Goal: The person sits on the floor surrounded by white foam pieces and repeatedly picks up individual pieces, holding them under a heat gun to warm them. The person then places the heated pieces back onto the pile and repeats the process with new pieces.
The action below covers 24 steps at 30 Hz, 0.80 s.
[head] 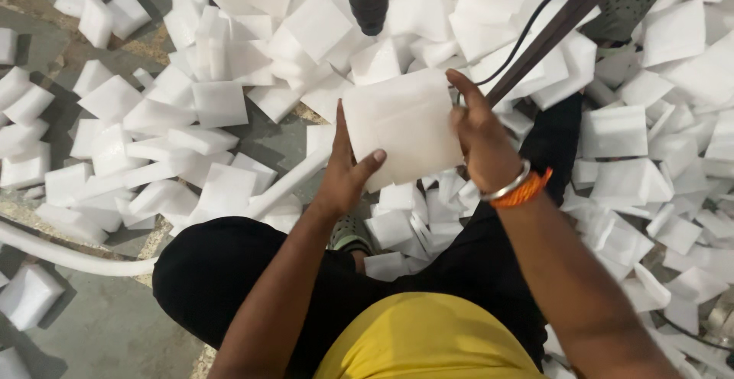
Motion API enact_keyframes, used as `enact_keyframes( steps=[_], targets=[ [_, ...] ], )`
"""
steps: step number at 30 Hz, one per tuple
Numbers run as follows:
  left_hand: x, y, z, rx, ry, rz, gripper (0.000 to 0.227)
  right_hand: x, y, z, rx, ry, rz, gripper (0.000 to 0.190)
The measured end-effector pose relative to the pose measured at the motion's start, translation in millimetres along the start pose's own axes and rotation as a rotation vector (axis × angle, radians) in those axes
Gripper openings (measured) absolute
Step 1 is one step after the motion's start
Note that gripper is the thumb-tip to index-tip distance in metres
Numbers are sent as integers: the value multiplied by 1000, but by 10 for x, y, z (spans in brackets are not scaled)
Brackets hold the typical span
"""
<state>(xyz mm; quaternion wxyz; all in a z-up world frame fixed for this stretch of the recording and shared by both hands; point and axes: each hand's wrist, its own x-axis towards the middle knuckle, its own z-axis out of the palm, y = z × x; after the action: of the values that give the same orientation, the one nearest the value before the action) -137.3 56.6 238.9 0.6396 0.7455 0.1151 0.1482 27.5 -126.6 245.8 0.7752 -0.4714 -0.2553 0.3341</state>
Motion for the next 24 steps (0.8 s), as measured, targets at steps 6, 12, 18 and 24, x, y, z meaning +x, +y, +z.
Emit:
enact_keyframes(
  steps=[6,12,18,24],
  targets=[
    [30,-144,62,-101,-10,100,103,-193,272,252,-205,175,-181,81],
    [147,-169,229,-344,54,-44,94,-13,412,224,-129,293,-199,68],
    [430,-144,239,-782,80,-37,77,336,404,284,18,352,-170,59],
    [898,94,9,-570,164,37,71,837,65,412,15,426,-149,58]
  ],
)
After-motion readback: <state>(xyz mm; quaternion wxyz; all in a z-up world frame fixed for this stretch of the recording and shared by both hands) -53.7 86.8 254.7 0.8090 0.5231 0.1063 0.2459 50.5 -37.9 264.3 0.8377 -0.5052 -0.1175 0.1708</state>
